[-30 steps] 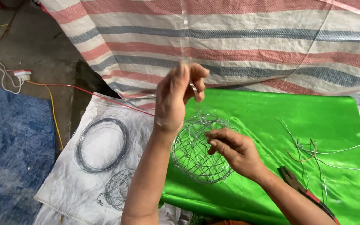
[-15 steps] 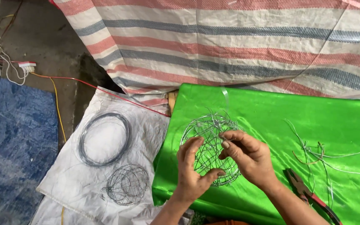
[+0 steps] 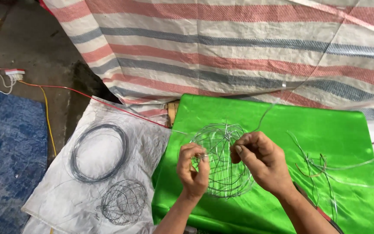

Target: Assembling a wire mesh base by weaving and twisting metal wires onto a frame

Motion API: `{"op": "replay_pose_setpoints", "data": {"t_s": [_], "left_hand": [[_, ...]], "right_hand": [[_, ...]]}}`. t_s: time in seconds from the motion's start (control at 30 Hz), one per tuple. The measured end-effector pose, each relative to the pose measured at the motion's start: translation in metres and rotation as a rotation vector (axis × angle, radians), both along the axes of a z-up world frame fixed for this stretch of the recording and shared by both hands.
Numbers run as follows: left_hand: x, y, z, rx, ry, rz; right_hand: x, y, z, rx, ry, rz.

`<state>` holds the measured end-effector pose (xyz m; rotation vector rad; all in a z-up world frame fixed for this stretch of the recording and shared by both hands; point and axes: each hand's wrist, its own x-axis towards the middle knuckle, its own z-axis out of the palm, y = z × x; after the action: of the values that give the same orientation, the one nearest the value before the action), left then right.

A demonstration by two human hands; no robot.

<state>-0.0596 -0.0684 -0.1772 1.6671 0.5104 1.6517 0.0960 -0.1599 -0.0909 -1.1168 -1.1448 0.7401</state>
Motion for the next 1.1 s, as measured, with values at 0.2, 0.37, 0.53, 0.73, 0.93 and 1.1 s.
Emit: {"op": "replay_pose_setpoints", "data": {"t_s": [0.2,0.37,0.53,0.73,0.93,1.1], "left_hand": [[0.018,0.068,0.012,0.163,-0.053,0.017],[0.018,0.07,-0.002,0.081,0.048,0.109],[0.003,0.019,-0.006,0.042,0.08,0.183],[0.026,0.022,0.024,0.221,0.345,0.229],[0.032,0.026,0.025,0.254,0.543,0.338],[0.021,0.03,0.02,0.23,0.567,0.267]], "right_hand": [[0.002,0.027,0.027,0.218,-0.015,-0.016],[0.013,0.06,-0.018,0.151,0.072,-0.066],[0.019,0.065,-0.023,0.044,0.134,-0.151],[0.017,0.062,-0.035,0.024,0.023,-0.219],[0.014,0.058,-0.046,0.06,-0.233,-0.267],[0.011,0.045,-0.079,0.106,-0.36,-0.383]]}}
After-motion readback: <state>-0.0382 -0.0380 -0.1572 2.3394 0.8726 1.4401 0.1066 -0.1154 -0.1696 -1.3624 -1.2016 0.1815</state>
